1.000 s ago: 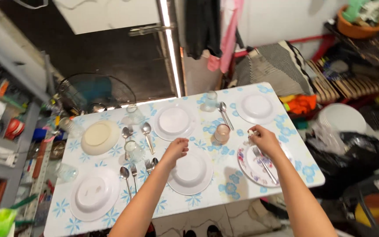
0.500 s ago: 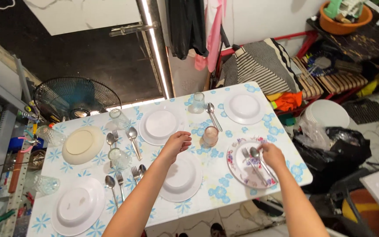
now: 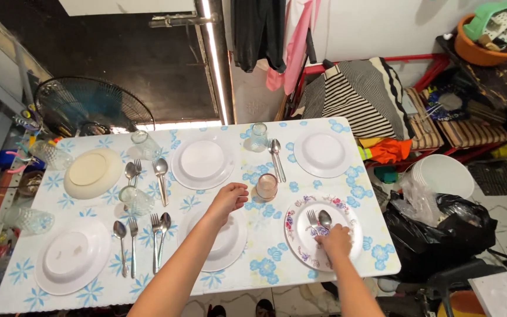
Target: Setting the table with plates, glasses, and cutlery.
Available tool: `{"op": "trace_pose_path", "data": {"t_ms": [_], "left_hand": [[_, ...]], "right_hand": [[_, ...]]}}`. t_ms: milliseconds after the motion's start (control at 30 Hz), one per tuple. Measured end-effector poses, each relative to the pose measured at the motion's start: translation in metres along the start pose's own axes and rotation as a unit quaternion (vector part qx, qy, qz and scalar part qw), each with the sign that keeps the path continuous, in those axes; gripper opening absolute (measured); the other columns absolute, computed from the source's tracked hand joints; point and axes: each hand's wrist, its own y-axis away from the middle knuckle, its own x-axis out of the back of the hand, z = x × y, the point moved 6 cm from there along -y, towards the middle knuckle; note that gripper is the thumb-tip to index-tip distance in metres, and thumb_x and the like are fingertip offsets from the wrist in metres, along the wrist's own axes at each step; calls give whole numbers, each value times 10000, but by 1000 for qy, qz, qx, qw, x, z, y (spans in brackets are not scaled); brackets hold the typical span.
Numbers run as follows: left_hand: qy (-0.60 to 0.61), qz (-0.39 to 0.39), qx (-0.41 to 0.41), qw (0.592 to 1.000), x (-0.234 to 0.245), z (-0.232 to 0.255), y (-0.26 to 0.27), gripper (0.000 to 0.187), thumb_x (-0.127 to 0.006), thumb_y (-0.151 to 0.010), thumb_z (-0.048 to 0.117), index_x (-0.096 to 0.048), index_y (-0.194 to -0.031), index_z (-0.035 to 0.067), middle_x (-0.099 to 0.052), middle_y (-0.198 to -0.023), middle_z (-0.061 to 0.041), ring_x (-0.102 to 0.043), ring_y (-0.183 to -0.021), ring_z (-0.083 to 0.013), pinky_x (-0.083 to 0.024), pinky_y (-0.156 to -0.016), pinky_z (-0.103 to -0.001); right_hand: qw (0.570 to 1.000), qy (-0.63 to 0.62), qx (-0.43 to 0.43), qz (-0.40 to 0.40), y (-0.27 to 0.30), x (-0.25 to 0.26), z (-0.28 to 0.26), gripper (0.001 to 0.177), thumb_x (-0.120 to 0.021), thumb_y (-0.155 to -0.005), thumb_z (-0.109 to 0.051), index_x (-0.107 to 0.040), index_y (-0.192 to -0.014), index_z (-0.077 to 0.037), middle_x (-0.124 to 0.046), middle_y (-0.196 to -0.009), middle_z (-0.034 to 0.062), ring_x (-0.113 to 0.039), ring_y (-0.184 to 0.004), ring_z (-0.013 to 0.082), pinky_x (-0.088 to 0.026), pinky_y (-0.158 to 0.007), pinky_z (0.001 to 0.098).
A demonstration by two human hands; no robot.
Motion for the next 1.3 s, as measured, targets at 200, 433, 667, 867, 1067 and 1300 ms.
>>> {"op": "trace_pose_path", "data": {"t_ms": [200,433,667,867,1067,1300], "left_hand": [[-23,-9,4,1000,-38,-68,-56,263,-626,-907,172,-669,-1150,81,-694,-945,-18,-639,-800,-113,-524,-704,-274],[-187,30,141,972,-106,-125,-34,338,-585,-879,262,-625,-1191,138,-634,-889,-50,-573,-717,-169,-475,-584,-368],[-292,121,59,947,-139,-185,-55,396,-690,-858,218,-616,-1161,-24,-730,-1046,-221,-730,-905,-340,-573,-780,-456],[-247,74,43,965,-154,-206,-65,337,-716,-853,224,-692,-1156,76,-751,-1068,-157,-722,-997,-326,-550,-880,-409],[-287,80,-152,942,-141,-114,-43,262,-672,-926,175,-629,-1174,102,-719,-978,-176,-696,-919,-347,-531,-796,-440],[-255,207,-345,879,-29,41,10,118,-615,-970,120,-621,-1058,42,-683,-844,-166,-681,-777,-305,-529,-707,-412]], "right_hand": [[997,-5,35,66,-22,-55,9,382,-751,-861,-240,-628,-1153,-26,-633,-1200,204,-670,-1084,376,-558,-899,488],[995,20,62,78,-11,-47,13,206,-666,-896,-138,-662,-1085,-56,-679,-1114,174,-670,-1053,373,-547,-887,500],[997,1,74,15,-38,-66,51,265,-688,-850,-178,-667,-1086,-60,-695,-1096,175,-681,-1038,371,-546,-893,493],[996,-66,-4,-65,-44,-50,62,352,-720,-787,-193,-739,-1137,-156,-742,-1127,144,-713,-1068,338,-560,-943,445],[974,-213,3,-81,-95,-57,94,291,-704,-777,-122,-783,-1055,-91,-763,-951,155,-721,-881,299,-568,-792,419],[847,-521,-46,-91,-116,-53,78,220,-785,-760,-77,-748,-950,28,-708,-794,108,-625,-630,208,-489,-568,363]]}}
